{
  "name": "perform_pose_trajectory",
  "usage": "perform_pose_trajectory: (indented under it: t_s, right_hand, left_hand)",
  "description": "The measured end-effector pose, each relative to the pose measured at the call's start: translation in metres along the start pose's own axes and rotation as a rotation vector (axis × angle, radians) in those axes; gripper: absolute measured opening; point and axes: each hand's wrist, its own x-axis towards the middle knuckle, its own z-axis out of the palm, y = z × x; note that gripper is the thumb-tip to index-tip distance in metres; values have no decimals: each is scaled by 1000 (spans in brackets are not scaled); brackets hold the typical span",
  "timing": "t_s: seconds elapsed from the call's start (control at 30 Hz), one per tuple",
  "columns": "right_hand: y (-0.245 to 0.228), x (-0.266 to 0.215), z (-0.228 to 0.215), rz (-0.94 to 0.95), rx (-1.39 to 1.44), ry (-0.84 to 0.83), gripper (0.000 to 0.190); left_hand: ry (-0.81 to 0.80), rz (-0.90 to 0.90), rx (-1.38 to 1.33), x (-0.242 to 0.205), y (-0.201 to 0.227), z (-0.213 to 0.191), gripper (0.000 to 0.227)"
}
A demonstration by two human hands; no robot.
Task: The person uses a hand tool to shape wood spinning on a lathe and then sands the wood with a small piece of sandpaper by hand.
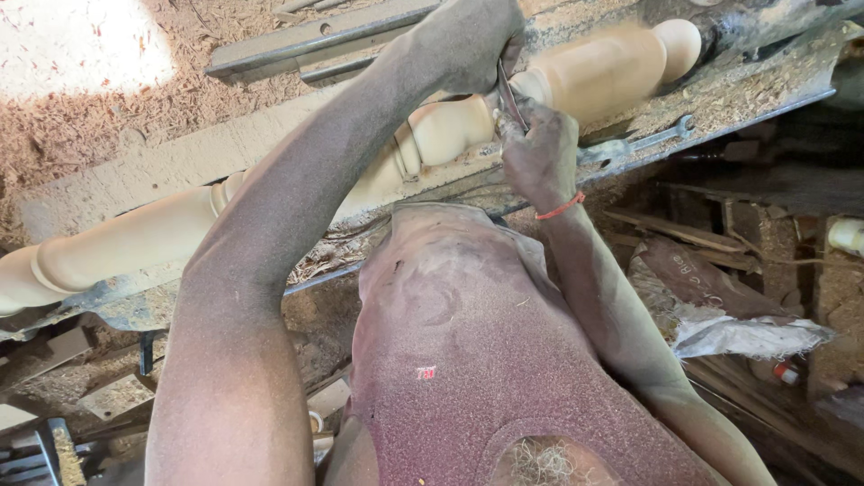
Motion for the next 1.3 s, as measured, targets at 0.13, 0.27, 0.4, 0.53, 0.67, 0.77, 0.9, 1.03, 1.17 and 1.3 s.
perform_pose_trajectory:
  t_s: [0.13,0.27,0.4,0.53,0.67,0.77,0.9,1.03,1.17,1.3]
  right_hand:
    - [-2,-2,0,-182,-8,90,27]
    - [-9,0,-1,-113,-17,87,21]
    - [-22,3,-10,-141,23,56,21]
    - [-37,3,-24,120,238,-60,26]
    - [-23,-14,-40,-132,212,39,23]
    - [-16,-22,-38,-444,179,133,29]
    - [-14,-24,-15,-24,157,32,37]
    - [-3,-28,9,-227,85,157,23]
    - [7,-29,23,-396,-10,293,17]
    - [9,-27,29,-439,44,342,21]
  left_hand:
    - [-47,19,3,6,-2,2,15]
    - [-130,-34,17,12,-5,-1,12]
    - [-115,-24,20,11,-2,-12,31]
    - [-84,-34,56,3,10,-25,23]
    - [61,155,-19,-9,28,-38,31]
    - [66,184,-11,-20,34,-43,23]
    - [33,120,181,-25,38,-28,13]
    - [147,187,213,-32,30,-17,13]
    - [213,230,135,-39,28,-14,14]
    - [278,330,114,-41,24,-16,15]
